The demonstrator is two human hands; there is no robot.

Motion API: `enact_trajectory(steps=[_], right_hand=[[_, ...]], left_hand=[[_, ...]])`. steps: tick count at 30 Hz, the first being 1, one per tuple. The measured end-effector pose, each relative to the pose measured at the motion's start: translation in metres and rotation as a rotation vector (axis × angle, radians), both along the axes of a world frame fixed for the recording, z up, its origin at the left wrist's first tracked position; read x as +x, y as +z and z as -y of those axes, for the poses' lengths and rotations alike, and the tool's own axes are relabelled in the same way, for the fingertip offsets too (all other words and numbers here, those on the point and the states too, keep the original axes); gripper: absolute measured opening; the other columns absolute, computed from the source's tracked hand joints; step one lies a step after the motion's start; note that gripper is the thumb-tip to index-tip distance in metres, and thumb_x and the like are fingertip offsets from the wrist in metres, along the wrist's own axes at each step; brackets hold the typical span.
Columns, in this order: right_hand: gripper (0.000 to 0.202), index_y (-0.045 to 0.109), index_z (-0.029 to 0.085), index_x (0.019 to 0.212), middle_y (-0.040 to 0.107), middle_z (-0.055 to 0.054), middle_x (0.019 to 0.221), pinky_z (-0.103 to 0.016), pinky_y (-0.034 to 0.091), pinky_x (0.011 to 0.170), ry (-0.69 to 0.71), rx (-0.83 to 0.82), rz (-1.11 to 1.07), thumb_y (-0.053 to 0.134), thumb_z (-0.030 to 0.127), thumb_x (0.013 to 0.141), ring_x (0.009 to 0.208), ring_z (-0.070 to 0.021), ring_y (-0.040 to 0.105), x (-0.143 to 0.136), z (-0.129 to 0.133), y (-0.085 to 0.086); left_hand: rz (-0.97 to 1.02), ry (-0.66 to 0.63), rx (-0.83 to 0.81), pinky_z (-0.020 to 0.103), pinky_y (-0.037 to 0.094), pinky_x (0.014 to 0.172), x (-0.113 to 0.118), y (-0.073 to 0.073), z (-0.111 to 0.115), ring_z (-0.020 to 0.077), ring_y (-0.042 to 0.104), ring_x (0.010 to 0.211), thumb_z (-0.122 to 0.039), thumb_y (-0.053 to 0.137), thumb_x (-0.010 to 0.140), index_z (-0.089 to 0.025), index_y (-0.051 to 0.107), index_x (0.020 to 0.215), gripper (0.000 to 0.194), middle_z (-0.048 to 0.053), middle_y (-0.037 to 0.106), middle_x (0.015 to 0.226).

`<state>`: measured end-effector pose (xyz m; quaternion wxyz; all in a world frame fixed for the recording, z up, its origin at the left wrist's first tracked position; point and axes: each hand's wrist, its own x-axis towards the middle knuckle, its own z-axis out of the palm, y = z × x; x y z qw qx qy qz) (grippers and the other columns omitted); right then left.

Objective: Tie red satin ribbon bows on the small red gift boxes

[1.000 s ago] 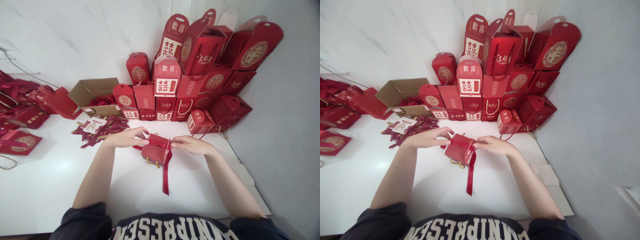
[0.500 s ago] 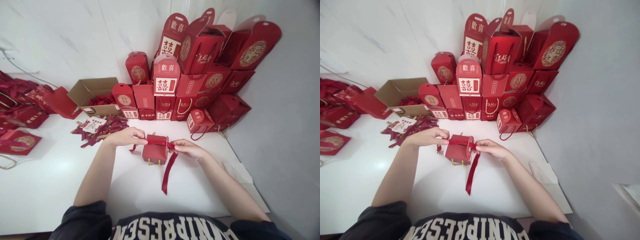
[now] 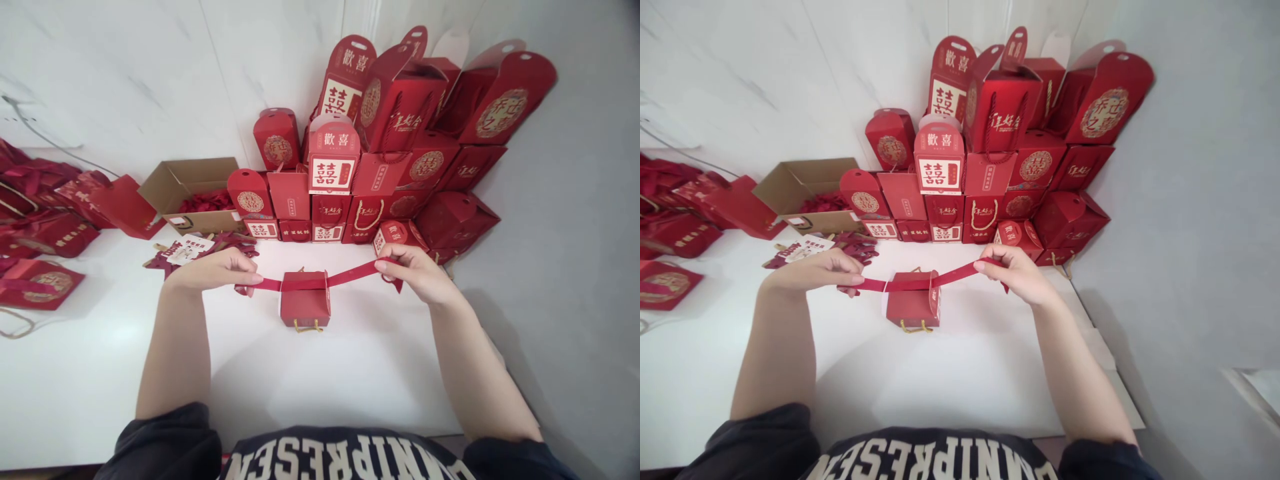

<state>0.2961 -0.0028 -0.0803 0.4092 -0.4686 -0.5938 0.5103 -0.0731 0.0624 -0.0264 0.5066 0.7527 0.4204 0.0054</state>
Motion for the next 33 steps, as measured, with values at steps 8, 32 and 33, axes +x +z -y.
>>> enact_trajectory(steps=[8,32,33], right_hand=[[0.029,0.057,0.017,0.073,0.052,0.002,0.062,-0.020,0.037,0.044,-0.006,0.020,0.078,0.067,0.044,0.078,0.054,-0.0092,0.047,-0.014,-0.003,0.005],[0.022,0.056,0.024,0.079,0.047,0.002,0.061,-0.027,0.047,0.056,-0.402,0.354,-0.267,0.060,0.046,0.082,0.055,-0.0120,0.049,-0.050,-0.016,0.047],[0.024,0.057,0.024,0.079,0.049,0.002,0.062,-0.027,0.047,0.056,-0.421,0.370,-0.259,0.060,0.048,0.082,0.055,-0.0121,0.050,-0.054,-0.015,0.048]], left_hand=[[-0.204,0.124,0.011,0.024,0.046,0.046,-0.009,0.002,0.002,0.0132,0.051,0.051,-0.049,0.066,0.071,-0.021,0.074,0.063,0.030,0.005,0.060,0.060],[0.776,0.476,0.240,0.041,0.056,0.087,0.065,0.028,0.037,0.0252,0.070,0.091,-0.031,0.072,0.074,-0.020,0.076,0.093,0.022,0.008,0.075,0.094],[0.814,0.515,0.290,0.040,0.056,0.086,0.072,0.031,0.040,0.0236,0.070,0.088,-0.030,0.072,0.075,-0.020,0.075,0.092,0.020,0.007,0.075,0.091]])
